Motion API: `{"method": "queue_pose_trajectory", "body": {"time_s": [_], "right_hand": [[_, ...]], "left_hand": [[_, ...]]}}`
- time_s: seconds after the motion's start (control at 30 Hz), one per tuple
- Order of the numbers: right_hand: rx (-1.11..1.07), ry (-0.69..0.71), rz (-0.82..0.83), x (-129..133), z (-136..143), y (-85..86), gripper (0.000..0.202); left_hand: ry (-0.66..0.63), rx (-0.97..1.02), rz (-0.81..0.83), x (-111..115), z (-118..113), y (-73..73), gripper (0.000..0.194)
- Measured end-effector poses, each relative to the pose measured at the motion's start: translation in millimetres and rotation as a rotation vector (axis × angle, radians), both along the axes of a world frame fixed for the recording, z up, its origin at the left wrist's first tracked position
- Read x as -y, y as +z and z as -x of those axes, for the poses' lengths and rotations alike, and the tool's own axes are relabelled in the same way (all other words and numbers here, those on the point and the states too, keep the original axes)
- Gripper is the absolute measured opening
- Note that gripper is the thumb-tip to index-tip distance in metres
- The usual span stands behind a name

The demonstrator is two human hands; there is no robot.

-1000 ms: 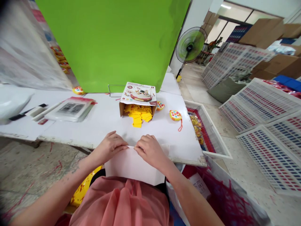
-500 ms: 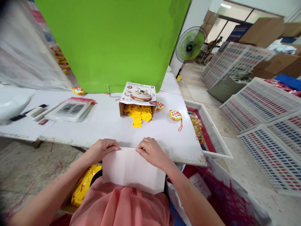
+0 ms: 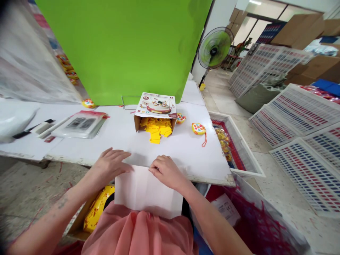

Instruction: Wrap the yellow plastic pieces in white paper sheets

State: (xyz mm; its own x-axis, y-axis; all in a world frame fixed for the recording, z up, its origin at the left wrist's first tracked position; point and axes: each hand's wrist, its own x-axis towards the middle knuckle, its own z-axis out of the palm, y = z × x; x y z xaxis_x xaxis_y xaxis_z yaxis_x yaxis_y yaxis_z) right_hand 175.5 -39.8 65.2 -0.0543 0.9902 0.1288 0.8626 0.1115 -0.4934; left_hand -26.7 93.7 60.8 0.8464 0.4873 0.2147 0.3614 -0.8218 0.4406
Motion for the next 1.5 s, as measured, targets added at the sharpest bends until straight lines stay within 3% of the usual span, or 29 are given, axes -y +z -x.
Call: {"method": "queue_pose_trajectory", "body": {"time_s": [0.07, 0.2, 0.37, 0.57, 0.83, 1.07, 1.5], "right_hand": [[0.017, 0.009, -0.021, -5, 7, 0.8, 0.012], [0.023, 0.043, -0.002, -4, 9, 3.9, 0.011], [-0.004, -0.002, 0.041, 12, -11, 9.1, 0.030], [0.059, -0.001, -0.004, 20, -22, 8.1, 0.016], [0.011, -0.009, -0.034, 20, -19, 3.0, 0.014], [-0.043, 0.008, -0.006, 24, -17, 1.1, 0.014], [-0.072, 0.030, 0.009, 5, -14, 2.4, 0.014]], "left_hand": [[-0.027, 0.087, -0.035, 18, -14, 1.3, 0.041], [-0.058, 0.037, 0.102, 40, -35, -2.3, 0.037], [-0.006, 0.054, 0.196, 34, -31, -5.5, 0.023], [-0.092, 0.100, 0.176, 29, -30, -9.1, 0.018], [-0.060, 0.100, 0.143, 34, -31, -13.2, 0.015], [-0.075, 0.048, 0.155, 36, -31, -8.3, 0.018], [-0.107, 0.015, 0.086, 34, -46, -13.3, 0.022]]}}
